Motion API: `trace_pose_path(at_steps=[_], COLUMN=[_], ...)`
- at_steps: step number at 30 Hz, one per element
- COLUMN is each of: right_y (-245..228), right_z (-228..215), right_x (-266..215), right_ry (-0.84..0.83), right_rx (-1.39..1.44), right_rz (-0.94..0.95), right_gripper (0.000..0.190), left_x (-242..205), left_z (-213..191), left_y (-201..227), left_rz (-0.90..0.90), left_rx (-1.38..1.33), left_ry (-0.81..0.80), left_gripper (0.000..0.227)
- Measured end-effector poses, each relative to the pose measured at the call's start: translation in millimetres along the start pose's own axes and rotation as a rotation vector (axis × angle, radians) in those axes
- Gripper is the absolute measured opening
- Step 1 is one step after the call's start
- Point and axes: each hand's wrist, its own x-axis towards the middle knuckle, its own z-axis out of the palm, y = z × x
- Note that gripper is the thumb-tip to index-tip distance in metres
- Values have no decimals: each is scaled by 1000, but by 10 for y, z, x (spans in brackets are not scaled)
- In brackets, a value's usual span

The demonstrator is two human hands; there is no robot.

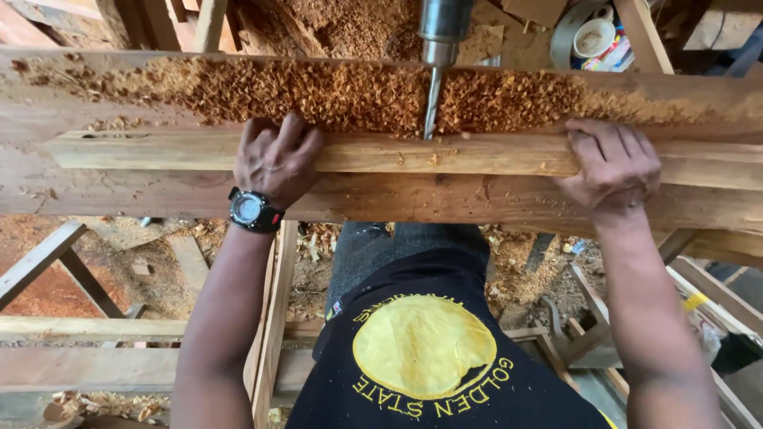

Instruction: The person uses a power drill with a large auger bit to bore a hole into a thick wooden plank. They hold the plank steady with both hands while the drill bit penetrates the wood, creating a pile of wood shavings.

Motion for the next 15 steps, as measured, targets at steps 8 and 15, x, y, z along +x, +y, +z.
trace_pose_path(at_steps=[8,15], right_y=[-53,-253], right_z=[-11,-75], right_x=[-77,-112], right_ry=[60,94], right_rx=[4,2], right_rz=[10,18], right_gripper=[52,92], left_x=[5,-84], left_z=[-118,-212], left_y=[145,138], left_rz=[-61,-14], left_rx=[-79,-87], left_ry=[-64,-55], left_gripper=[24,18])
